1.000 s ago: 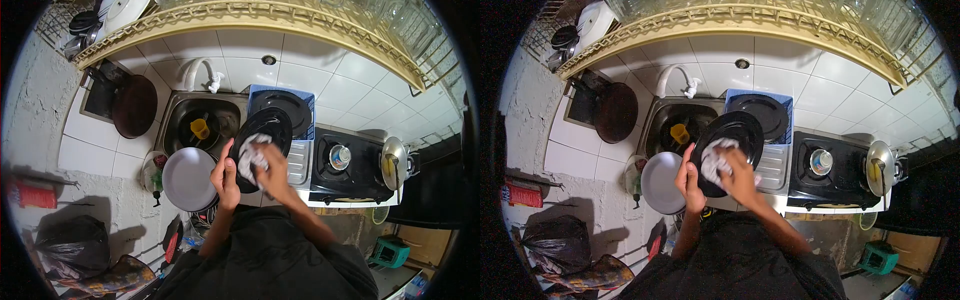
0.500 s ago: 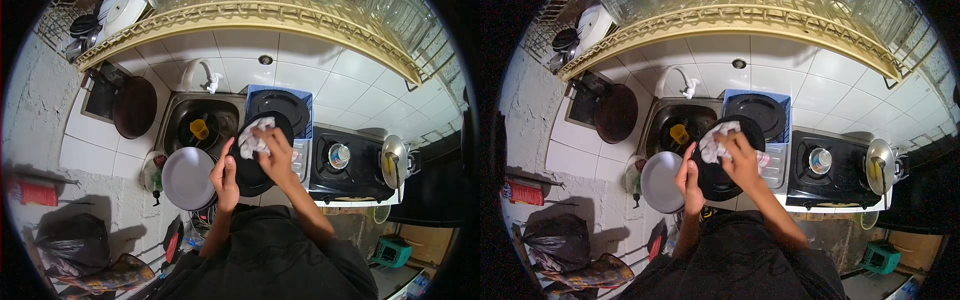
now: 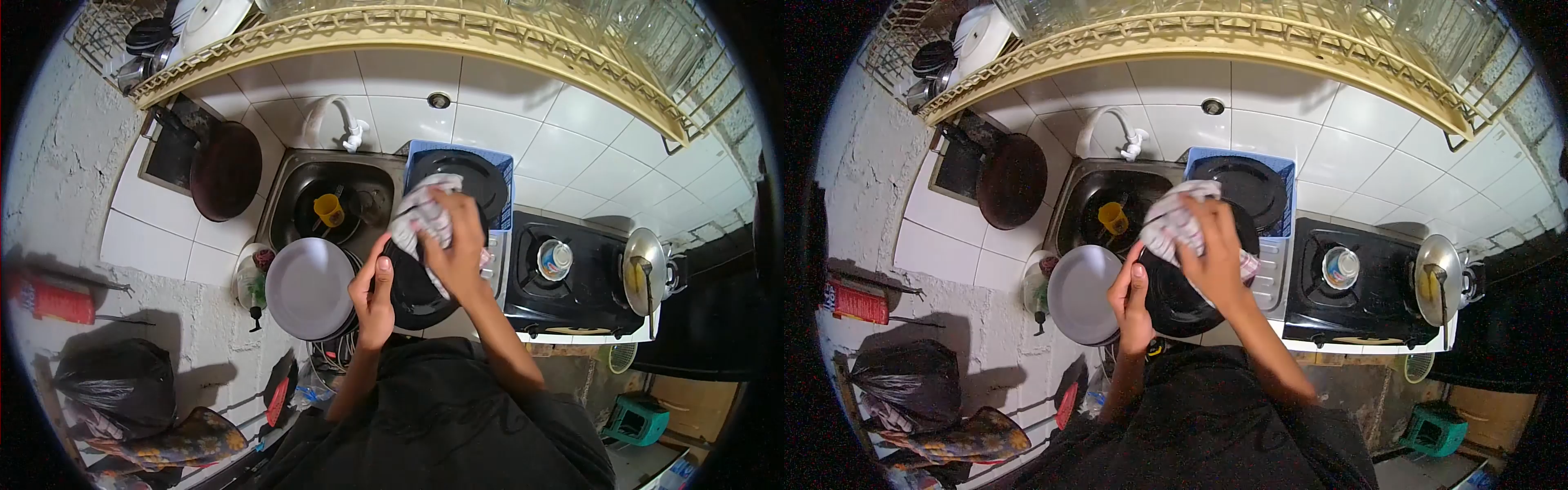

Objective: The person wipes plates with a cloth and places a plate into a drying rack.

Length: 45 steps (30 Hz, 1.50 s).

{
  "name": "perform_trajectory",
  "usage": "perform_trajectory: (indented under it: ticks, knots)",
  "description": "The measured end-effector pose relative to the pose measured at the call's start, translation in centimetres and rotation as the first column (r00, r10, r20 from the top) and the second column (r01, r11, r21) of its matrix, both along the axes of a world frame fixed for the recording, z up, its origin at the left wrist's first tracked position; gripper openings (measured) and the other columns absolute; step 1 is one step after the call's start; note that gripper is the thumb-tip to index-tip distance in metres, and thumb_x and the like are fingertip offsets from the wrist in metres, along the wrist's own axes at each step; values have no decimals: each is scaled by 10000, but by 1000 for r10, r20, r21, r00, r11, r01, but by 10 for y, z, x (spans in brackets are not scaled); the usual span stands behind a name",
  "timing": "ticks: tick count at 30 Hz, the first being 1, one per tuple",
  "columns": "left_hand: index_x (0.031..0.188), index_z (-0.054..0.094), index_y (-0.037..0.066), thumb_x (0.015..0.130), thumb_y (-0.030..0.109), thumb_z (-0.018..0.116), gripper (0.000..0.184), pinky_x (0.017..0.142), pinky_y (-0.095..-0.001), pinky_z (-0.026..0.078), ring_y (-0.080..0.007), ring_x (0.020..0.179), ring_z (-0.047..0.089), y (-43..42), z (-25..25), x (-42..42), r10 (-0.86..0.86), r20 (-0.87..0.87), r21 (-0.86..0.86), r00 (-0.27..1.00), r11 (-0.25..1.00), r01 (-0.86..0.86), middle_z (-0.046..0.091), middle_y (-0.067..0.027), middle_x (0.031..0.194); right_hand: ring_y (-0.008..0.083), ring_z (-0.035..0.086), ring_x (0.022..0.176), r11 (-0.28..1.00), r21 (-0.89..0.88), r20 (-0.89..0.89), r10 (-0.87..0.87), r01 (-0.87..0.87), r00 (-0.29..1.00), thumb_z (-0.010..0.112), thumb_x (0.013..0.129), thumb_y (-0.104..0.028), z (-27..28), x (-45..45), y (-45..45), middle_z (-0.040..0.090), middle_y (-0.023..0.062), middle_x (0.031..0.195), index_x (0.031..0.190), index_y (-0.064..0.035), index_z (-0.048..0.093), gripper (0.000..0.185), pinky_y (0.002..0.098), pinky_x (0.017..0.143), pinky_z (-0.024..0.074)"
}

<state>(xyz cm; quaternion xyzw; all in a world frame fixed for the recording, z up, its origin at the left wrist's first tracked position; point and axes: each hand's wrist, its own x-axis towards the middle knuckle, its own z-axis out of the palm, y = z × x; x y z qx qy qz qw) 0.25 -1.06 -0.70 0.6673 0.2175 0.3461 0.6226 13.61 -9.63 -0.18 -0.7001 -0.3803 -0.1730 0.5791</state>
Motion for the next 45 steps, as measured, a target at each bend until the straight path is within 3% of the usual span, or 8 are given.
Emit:
perform_trajectory:
  ticks: [6,18,21,23,31,36,40,45]
  knots:
    - [1403,584,-17,1079,222,545,404,606,-210,220,-22,691,276,5,-1,2,-9,82,-126,997,992,20,367,96,756,440,580,1087,945,-303,125,168,-124,978,701,782,-6,-16,4,-17,528,233,1244,1454,-127,526,705,480,919,499]
    - [1405,597,13,1085,216,529,385,576,-223,200,-24,650,246,5,10,-2,99,77,117,992,987,-108,378,99,732,482,615,1053,915,-372,-126,-217,157,968,673,812,55,-75,-2,-53,532,237,1275,1429,-77,507,652,490,842,529]
    - [1422,566,-19,1081,286,533,459,813,-226,376,-66,874,483,4,11,0,141,42,109,989,983,-145,599,14,1044,499,606,1102,869,-493,-244,-87,-46,966,677,802,4,-95,-34,-62,517,262,1360,1422,-65,506,647,488,897,540]
    - [1423,557,-35,1082,292,527,473,951,-260,416,-114,1042,558,3,9,-1,146,-2,70,989,987,-145,647,-52,1209,510,586,1140,872,-458,-325,17,-173,946,665,803,-10,-88,-54,-59,533,269,1350,1409,-42,520,624,484,955,514]
    - [1400,569,-42,1097,218,474,410,821,-222,421,-77,927,529,13,2,3,144,140,91,980,983,-157,611,-132,1401,481,607,1092,830,-141,-434,438,-539,787,671,809,-1,-43,-73,-40,566,255,1248,1301,13,573,502,445,930,514]
    - [1436,497,-94,1103,345,443,553,1134,-359,350,-213,1298,507,-2,11,4,70,135,-63,988,996,-62,551,-161,1436,474,619,1076,944,2,-261,318,-329,911,651,783,49,-21,-61,-13,609,256,1134,1232,51,604,452,418,923,514]
    - [1414,517,-104,1100,240,459,470,1080,-319,397,-188,1243,553,-2,-1,-4,14,79,-76,997,997,-8,595,-157,1403,429,645,1056,992,100,-420,114,-79,900,628,773,98,-3,-37,6,634,256,1107,1226,54,604,456,399,931,511]
    - [1437,485,-111,1105,256,458,495,1104,-324,389,-192,1276,548,4,-9,0,-62,225,-24,972,997,69,591,-167,1412,427,623,1087,964,17,-89,266,-266,960,601,748,48,-8,-47,-1,590,244,1188,1263,2,627,518,405,941,508]
